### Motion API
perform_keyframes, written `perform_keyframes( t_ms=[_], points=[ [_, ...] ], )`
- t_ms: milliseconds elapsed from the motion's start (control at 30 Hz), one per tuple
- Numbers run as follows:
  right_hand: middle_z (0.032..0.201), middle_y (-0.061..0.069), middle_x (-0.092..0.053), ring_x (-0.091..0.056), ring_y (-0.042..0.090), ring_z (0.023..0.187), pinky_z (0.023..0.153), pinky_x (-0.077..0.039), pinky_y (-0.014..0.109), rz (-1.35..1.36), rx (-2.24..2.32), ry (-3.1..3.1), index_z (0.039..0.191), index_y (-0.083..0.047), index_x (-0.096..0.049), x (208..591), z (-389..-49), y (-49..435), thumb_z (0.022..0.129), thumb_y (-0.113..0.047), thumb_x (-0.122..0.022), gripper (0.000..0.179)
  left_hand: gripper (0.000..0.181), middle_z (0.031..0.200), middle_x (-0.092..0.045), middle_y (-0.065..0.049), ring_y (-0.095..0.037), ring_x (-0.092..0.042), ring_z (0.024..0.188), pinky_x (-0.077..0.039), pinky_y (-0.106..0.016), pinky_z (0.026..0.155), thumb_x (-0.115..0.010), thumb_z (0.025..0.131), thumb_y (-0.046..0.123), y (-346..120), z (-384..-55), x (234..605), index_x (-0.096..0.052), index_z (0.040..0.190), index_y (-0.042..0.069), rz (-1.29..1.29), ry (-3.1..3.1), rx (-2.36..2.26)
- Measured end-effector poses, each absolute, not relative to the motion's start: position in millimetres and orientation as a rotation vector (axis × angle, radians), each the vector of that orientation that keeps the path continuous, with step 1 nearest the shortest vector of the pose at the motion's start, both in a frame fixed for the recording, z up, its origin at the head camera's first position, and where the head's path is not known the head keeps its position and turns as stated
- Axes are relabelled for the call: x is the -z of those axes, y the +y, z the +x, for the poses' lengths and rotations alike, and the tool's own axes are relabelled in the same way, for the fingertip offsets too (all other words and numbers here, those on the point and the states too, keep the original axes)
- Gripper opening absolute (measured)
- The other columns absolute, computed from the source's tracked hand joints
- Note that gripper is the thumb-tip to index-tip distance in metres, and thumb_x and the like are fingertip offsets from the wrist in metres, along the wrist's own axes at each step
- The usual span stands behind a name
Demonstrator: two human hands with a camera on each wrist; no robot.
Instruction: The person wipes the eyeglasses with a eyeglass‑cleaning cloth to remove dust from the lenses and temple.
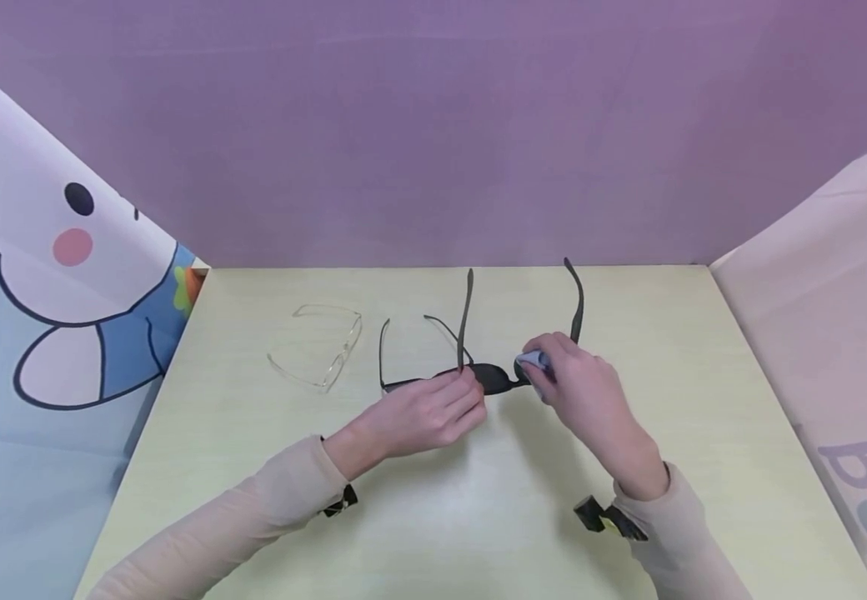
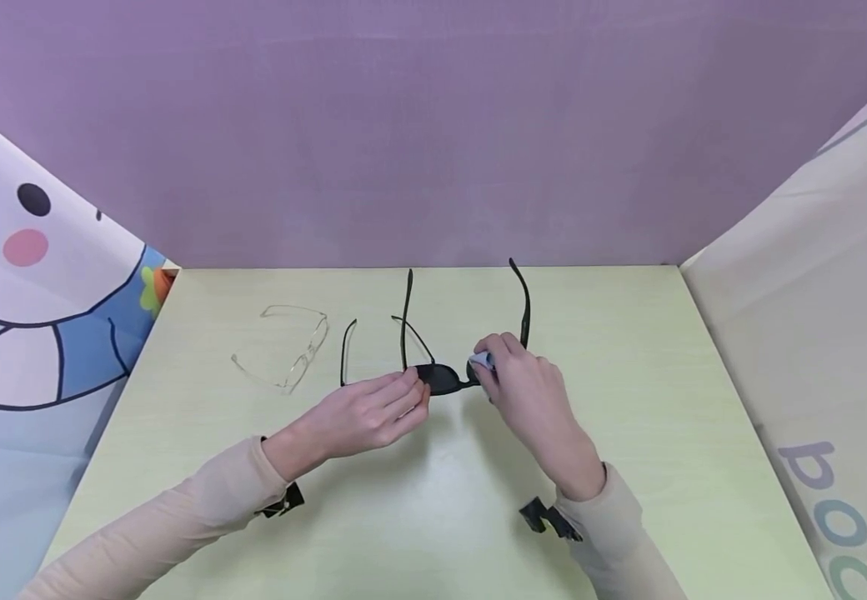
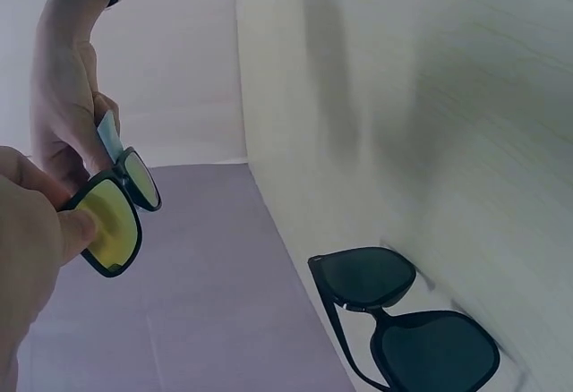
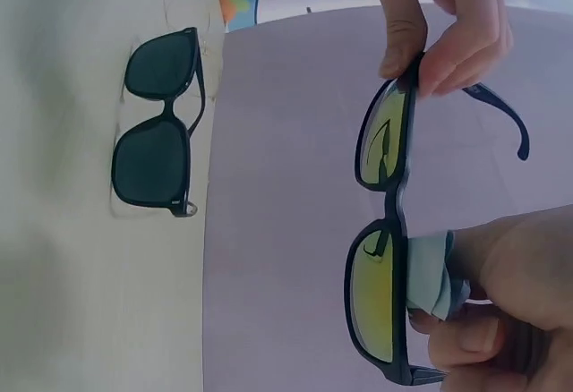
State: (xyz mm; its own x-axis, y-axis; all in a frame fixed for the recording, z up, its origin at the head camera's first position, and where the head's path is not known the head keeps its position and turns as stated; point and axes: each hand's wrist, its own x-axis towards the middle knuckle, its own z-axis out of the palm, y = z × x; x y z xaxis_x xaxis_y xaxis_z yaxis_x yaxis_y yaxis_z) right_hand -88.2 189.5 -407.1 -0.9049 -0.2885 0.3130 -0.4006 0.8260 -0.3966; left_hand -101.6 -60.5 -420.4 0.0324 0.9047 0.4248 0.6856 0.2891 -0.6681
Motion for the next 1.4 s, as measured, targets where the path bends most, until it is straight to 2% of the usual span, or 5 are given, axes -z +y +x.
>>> perform_keyframes(
  t_ms=[233, 533, 767, 1067, 1400],
  points=[
    [0.090, 0.011, -0.065, -0.059, 0.030, 0.053, 0.041, -0.048, 0.042, 0.502, -0.524, -2.761, 0.104, -0.004, -0.067, 412.1, -92.7, 194.4, 0.091, -0.010, -0.078, 0.018, 0.026, 0.105, -0.073, -0.005, -0.017, -0.070, 0.101, -0.058, -0.028, 0.098, -0.044, 0.100, -0.007, -59.8, -100.6, 421.6, -0.066, 0.101, 0.008, -1.454, -1.724, -0.330],
    [0.092, 0.006, -0.069, -0.060, 0.016, 0.062, 0.053, -0.054, 0.037, 0.611, -0.735, -2.778, 0.106, -0.007, -0.069, 409.9, -92.3, 192.7, 0.095, -0.010, -0.075, 0.013, 0.027, 0.105, -0.073, -0.005, -0.017, -0.070, 0.102, -0.058, -0.027, 0.096, -0.043, 0.100, -0.007, -60.9, -99.6, 421.4, -0.066, 0.102, 0.008, -1.461, -1.739, -0.321],
    [0.089, 0.010, -0.065, -0.055, 0.025, 0.051, 0.040, -0.043, 0.037, 0.537, -0.478, -2.751, 0.103, -0.004, -0.068, 415.5, -94.0, 194.1, 0.092, -0.010, -0.078, 0.016, 0.026, 0.104, -0.073, -0.005, -0.016, -0.070, 0.101, -0.058, -0.027, 0.097, -0.046, 0.099, -0.009, -58.9, -100.2, 424.0, -0.066, 0.101, 0.008, -1.457, -1.731, -0.314],
    [0.093, 0.008, -0.071, -0.063, 0.022, 0.062, 0.051, -0.056, 0.041, 0.605, -0.659, -2.784, 0.104, -0.007, -0.069, 413.9, -93.3, 193.0, 0.093, -0.012, -0.076, 0.014, 0.025, 0.104, -0.073, -0.005, -0.017, -0.070, 0.100, -0.059, -0.028, 0.096, -0.045, 0.099, -0.009, -59.5, -99.8, 425.0, -0.065, 0.100, 0.007, -1.460, -1.736, -0.301],
    [0.092, 0.008, -0.068, -0.061, 0.025, 0.055, 0.041, -0.046, 0.037, 0.564, -0.500, -2.777, 0.104, -0.005, -0.068, 414.7, -93.8, 196.0, 0.093, -0.011, -0.077, 0.016, 0.027, 0.104, -0.073, -0.005, -0.017, -0.070, 0.101, -0.059, -0.027, 0.096, -0.045, 0.099, -0.009, -58.6, -99.3, 425.8, -0.066, 0.101, 0.008, -1.461, -1.742, -0.316]
  ],
)
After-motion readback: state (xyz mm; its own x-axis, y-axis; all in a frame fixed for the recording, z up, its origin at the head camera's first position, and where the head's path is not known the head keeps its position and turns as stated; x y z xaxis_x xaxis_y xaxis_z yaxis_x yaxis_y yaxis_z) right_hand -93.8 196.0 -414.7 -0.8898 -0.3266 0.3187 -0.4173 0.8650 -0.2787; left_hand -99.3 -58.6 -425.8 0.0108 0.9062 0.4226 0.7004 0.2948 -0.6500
